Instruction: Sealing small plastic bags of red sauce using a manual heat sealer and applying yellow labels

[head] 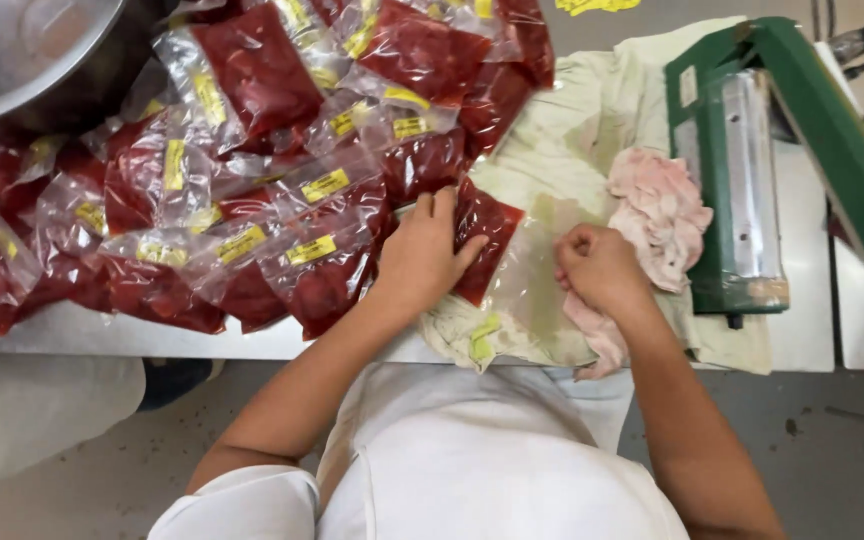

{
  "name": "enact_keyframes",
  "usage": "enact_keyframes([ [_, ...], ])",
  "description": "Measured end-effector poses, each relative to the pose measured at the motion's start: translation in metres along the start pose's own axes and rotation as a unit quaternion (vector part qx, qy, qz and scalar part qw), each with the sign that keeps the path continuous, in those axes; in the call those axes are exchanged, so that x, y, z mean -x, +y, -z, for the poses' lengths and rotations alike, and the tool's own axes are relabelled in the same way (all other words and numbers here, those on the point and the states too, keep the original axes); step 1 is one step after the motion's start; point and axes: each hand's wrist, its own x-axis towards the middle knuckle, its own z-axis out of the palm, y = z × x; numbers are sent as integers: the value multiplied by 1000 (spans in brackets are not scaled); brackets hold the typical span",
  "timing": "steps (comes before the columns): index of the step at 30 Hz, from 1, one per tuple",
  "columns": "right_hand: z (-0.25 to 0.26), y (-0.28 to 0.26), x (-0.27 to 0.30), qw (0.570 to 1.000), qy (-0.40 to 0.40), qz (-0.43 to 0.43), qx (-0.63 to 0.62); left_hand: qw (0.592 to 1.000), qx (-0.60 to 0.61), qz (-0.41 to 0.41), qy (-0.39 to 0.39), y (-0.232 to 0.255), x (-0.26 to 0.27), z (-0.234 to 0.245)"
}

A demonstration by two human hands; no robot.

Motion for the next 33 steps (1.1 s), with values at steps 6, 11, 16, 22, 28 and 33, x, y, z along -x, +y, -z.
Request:
enact_keyframes([
  [6, 45, -59, 2, 963, 154, 96, 198, 895, -179, -368, 180, -9, -22, -22],
  [11, 102, -77, -122, 895, 273, 308, 172, 920, -218, -324, 31, -16, -30, -31],
  [16, 143, -65, -319, 817, 324, 383, 286, 933, -178, -313, 1, -12, -25, -25],
  [22, 105, -108, -329, 848, 252, 335, 324, 939, 1, -335, 75, -8, 18, 15],
  [28, 107, -119, -338, 846, 232, 279, 391, 938, 100, -325, 75, -25, 45, 26],
  [33, 127, -122, -342, 878, 248, 308, 270, 924, 146, -338, 101, -19, 43, 19],
])
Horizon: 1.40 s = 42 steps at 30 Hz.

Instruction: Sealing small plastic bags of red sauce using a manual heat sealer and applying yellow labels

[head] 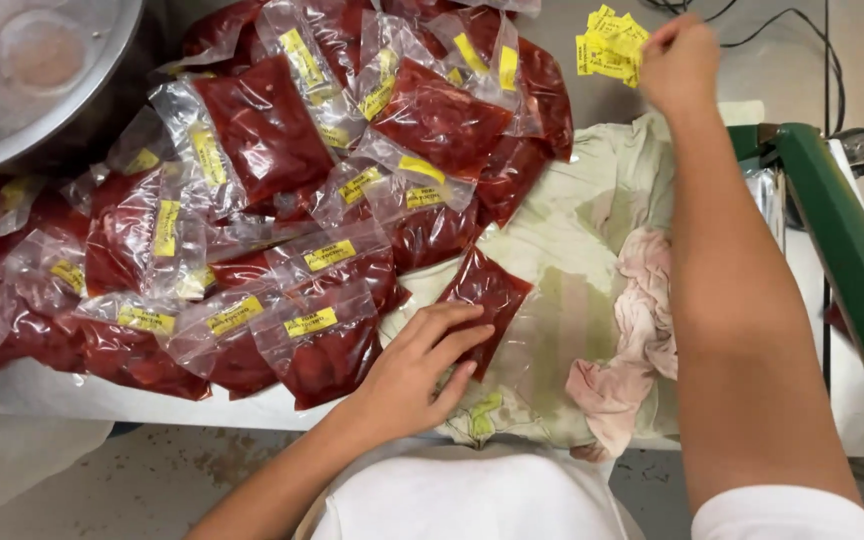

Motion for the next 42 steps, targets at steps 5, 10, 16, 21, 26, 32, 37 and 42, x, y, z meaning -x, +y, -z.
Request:
enact_keyframes([
  [5, 67, -62, 97, 971, 75, -42, -223, 999, -12, 22, 24, 0, 7, -36],
  [10, 149, -202, 270, 949, -83, -252, -172, 996, -78, 35, 5, 7, 18, -72],
  [16, 129, -138, 396, 849, -122, -383, -343, 964, -264, 31, 17, 3, 22, -106],
  [21, 107, -116, 454, 777, -95, -356, -510, 951, -309, 16, -4, -2, 21, -110],
  [26, 72, -114, 461, 747, -103, -385, -532, 974, -105, 189, -73, -11, 18, -99],
  [32, 28, -141, 444, 752, -68, -391, -527, 948, 37, 304, -86, -8, 2, -80],
  [37, 29, -172, 424, 841, -32, -324, -431, 942, 71, 315, -89, -4, 0, -70],
  [42, 18, -159, 420, 878, -23, -284, -384, 937, 92, 330, -66, 5, -4, -53],
])
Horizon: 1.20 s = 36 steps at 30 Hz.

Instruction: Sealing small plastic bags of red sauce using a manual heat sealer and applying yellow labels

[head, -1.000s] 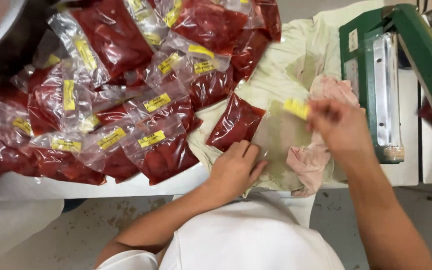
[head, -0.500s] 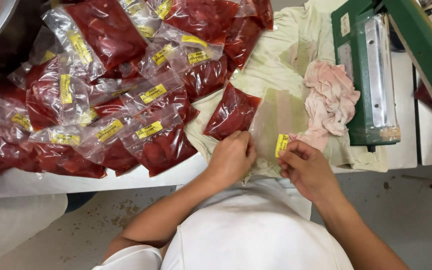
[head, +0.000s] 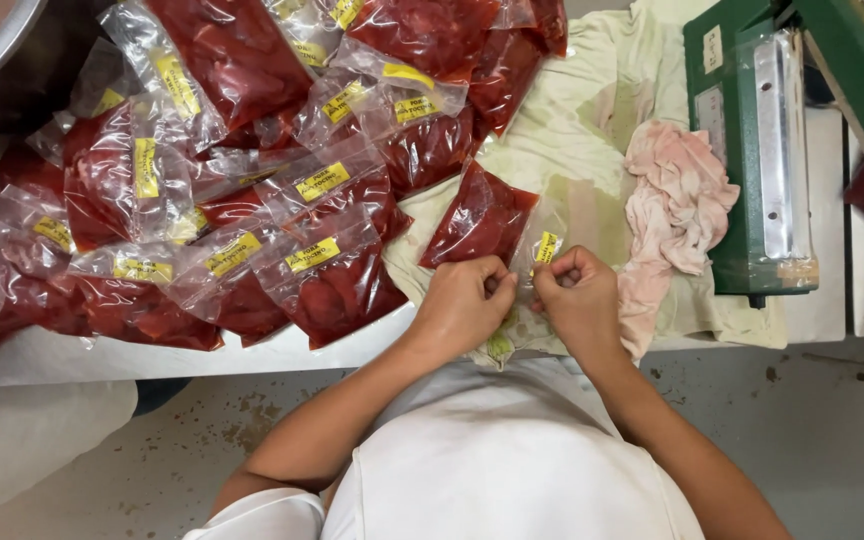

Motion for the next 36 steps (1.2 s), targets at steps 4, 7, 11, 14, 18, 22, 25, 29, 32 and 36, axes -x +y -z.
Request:
enact_keyframes([
  [4, 2, -12, 3, 1000, -18, -22, 9, 999, 7, -12, 36, -12, -3, 0],
  [7, 2, -38, 8, 998, -42, -45, 4, 999, 4, -21, 43, -14, -4, -1],
  [11, 4, -45, -8, 997, -40, -69, 14, 999, 17, -26, 30, -11, -4, 1],
  [14, -3, -35, -21, 987, -68, -131, 56, 999, 6, -30, 19, -11, -3, 2],
  [18, -7, -20, -30, 991, -76, -94, 66, 999, 5, -50, 17, -5, 0, 6],
  [22, -8, -36, -13, 988, -76, -112, 74, 990, -33, -128, -57, 4, 14, 21],
  [25, -5, -34, -6, 980, -116, -110, 120, 982, -55, -169, -58, -2, 14, 32],
  [29, -6, -45, -3, 989, -130, 0, 71, 975, -63, -170, 126, -17, 2, 45],
  [32, 3, -53, -15, 980, -190, 60, -8, 978, 90, -112, 149, -3, -1, 51],
  [36, 34, -114, 5, 967, -225, 120, -10, 949, 312, -20, 52, -12, -13, 10],
])
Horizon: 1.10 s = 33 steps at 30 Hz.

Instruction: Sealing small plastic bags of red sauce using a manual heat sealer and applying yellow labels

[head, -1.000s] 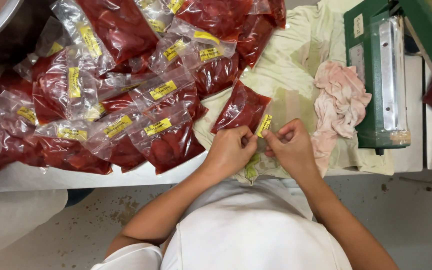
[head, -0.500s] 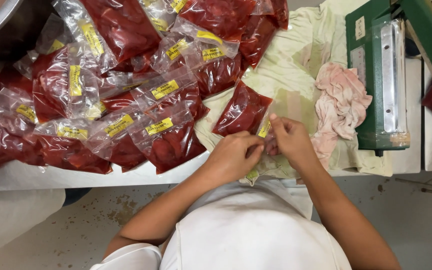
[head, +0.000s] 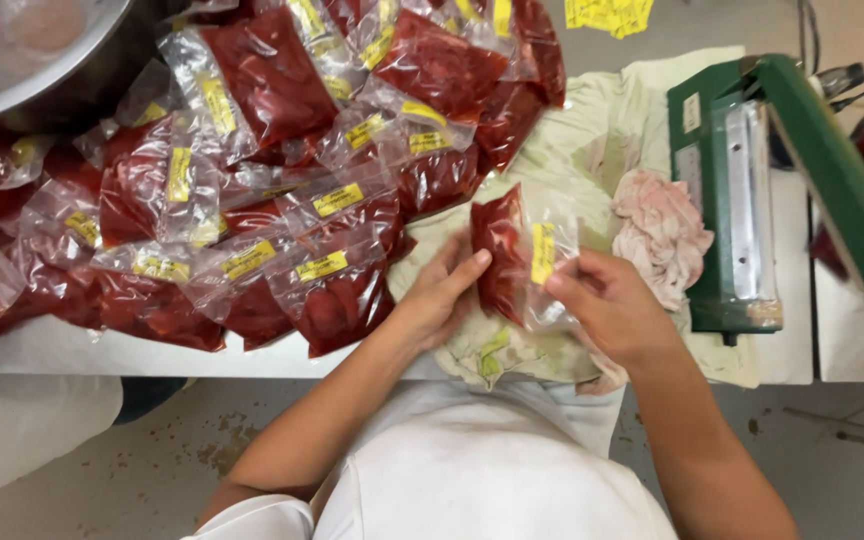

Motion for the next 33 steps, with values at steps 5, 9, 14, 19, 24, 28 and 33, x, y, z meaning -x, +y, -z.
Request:
enact_keyframes([
  [5, 74, -5, 57, 992, 74, -53, 84, 870, 437, 161, -162, -17, 0, -51],
  [9, 132, -12, 92, 932, 167, -247, 207, 870, 395, 203, -213, -32, -24, -105],
  [14, 200, -34, 123, 860, 443, -65, 244, 888, 304, 271, -211, 6, -77, -169],
  [19, 221, -59, 57, 857, 380, 184, 297, 930, 241, 205, -190, 30, -123, -199],
  [24, 180, -81, -1, 867, 260, 23, 425, 938, 260, 175, -148, 12, -151, -200],
  [28, 195, -24, -4, 793, 240, 68, 555, 945, 244, 169, -137, -1, -156, -194],
  [33, 189, 3, -1, 827, 263, -7, 496, 947, 233, 171, -137, -13, -164, -189],
])
